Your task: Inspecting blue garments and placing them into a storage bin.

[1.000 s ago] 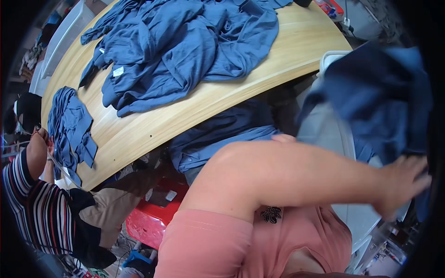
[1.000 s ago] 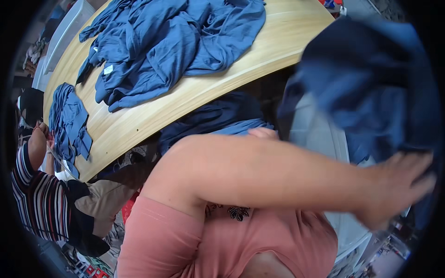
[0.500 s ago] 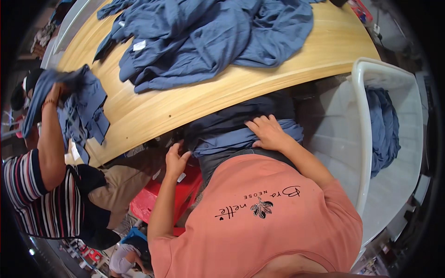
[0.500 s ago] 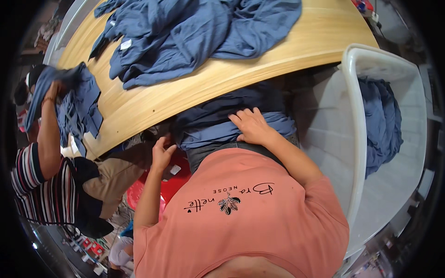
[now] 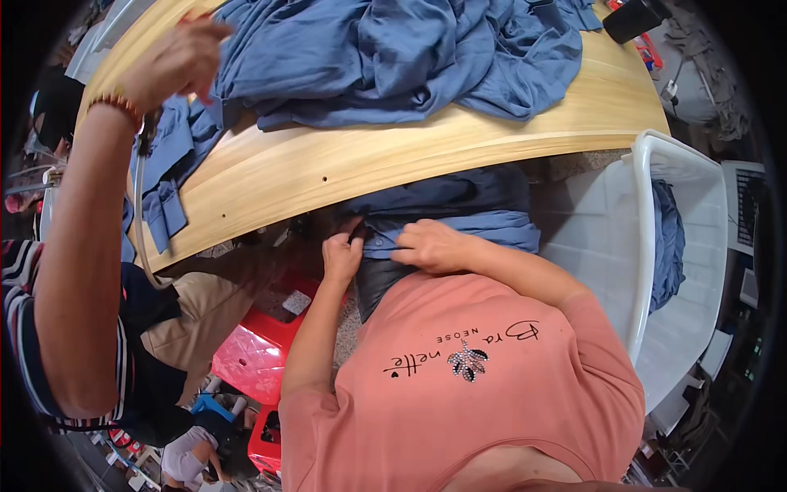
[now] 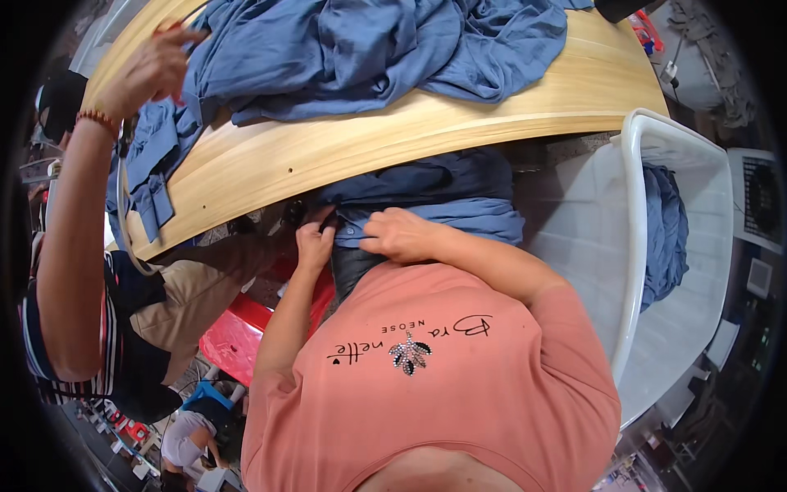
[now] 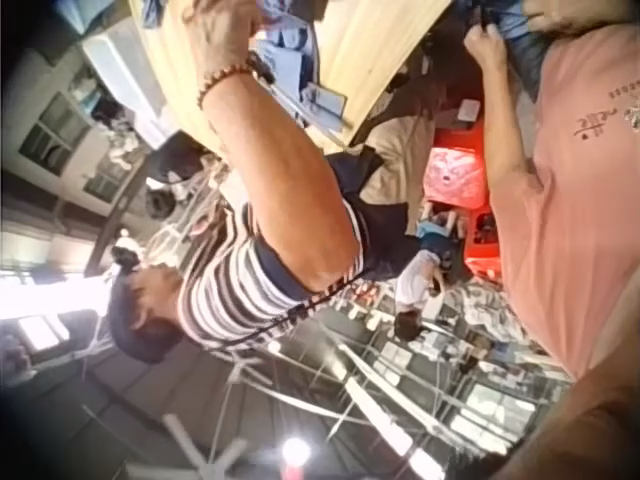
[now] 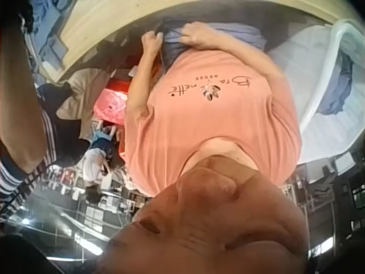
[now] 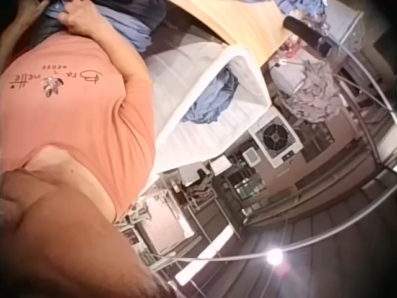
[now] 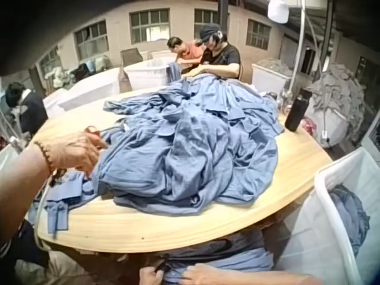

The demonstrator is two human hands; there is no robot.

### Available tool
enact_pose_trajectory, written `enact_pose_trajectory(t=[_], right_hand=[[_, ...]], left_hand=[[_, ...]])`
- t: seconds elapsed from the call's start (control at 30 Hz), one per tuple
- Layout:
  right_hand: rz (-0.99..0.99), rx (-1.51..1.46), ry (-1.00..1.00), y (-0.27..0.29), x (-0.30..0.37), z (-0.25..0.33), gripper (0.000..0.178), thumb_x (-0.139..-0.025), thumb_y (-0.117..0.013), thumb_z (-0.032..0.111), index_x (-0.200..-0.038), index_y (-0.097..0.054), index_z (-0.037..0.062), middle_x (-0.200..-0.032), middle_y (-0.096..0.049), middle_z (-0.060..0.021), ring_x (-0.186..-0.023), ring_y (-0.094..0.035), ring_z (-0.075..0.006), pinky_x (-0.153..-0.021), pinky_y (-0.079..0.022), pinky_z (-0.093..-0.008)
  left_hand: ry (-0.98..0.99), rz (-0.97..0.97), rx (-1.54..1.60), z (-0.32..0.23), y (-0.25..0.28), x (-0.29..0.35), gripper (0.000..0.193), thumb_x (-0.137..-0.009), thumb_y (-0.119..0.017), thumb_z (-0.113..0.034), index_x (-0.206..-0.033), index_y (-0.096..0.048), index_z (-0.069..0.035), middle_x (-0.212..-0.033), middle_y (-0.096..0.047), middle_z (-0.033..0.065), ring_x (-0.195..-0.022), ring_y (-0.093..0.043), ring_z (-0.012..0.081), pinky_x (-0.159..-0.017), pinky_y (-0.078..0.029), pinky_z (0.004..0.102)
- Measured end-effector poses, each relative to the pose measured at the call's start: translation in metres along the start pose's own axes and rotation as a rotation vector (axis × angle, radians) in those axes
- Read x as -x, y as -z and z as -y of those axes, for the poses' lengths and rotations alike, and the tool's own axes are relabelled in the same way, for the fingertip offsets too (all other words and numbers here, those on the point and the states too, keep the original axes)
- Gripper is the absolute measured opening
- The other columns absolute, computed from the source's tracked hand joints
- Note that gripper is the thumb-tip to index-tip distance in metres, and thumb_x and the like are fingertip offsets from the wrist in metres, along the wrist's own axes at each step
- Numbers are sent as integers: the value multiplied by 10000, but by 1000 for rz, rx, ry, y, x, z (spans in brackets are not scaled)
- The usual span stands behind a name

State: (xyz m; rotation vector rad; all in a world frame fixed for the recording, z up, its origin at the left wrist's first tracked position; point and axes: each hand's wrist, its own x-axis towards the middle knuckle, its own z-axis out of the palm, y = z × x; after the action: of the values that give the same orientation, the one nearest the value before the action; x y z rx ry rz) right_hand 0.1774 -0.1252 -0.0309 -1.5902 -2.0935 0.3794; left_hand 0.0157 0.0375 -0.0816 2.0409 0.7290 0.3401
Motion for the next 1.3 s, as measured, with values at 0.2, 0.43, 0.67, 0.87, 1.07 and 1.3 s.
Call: enact_pose_trajectory(t=[0.2,0.43,0.67,0.87,1.07,1.3], right_hand=[[54,2,-106,-36,-40,-11,229,-731,-649,266,-795,-554,69,-813,-538,-90,-736,-583,-274,-616,-494,-377],[-127,129,-23,-50,-27,-18,80,-720,-542,135,-669,-587,92,-731,-591,-67,-651,-602,-230,-509,-500,-342],[-468,198,153,-53,-28,-27,145,-717,-516,197,-634,-470,87,-684,-475,-38,-625,-484,-228,-521,-392,-365],[-513,238,233,-39,-24,-17,153,-682,-546,184,-592,-451,106,-635,-447,-24,-638,-466,-222,-630,-345,-394],[-701,119,381,-11,-32,3,179,-681,-552,176,-584,-429,90,-629,-434,-37,-674,-484,-229,-699,-352,-407],[-664,136,206,6,-10,6,140,-606,-552,211,-606,-462,104,-632,-441,-16,-684,-485,-202,-699,-352,-387]], left_hand=[[30,88,-99,12,-4,-10,306,-776,-598,-141,-1077,-619,-91,-1012,-625,184,-922,-613,332,-804,-483,371],[-232,188,-243,-5,-4,-16,469,-626,-587,-65,-1090,-614,0,-1107,-573,253,-1096,-504,379,-976,-369,416],[-251,164,-48,-4,-16,-26,244,-681,-567,-10,-906,-644,46,-870,-621,159,-827,-563,265,-787,-447,351],[-22,438,151,-21,7,-27,217,-848,-574,-166,-892,-647,33,-729,-645,151,-617,-597,200,-591,-493,314],[-91,510,299,-43,8,-28,160,-792,-541,12,-904,-640,68,-751,-611,14,-701,-538,80,-638,-456,240],[131,441,510,-62,12,-29,72,-801,-570,10,-822,-633,34,-730,-597,-1,-658,-515,65,-594,-427,212]])
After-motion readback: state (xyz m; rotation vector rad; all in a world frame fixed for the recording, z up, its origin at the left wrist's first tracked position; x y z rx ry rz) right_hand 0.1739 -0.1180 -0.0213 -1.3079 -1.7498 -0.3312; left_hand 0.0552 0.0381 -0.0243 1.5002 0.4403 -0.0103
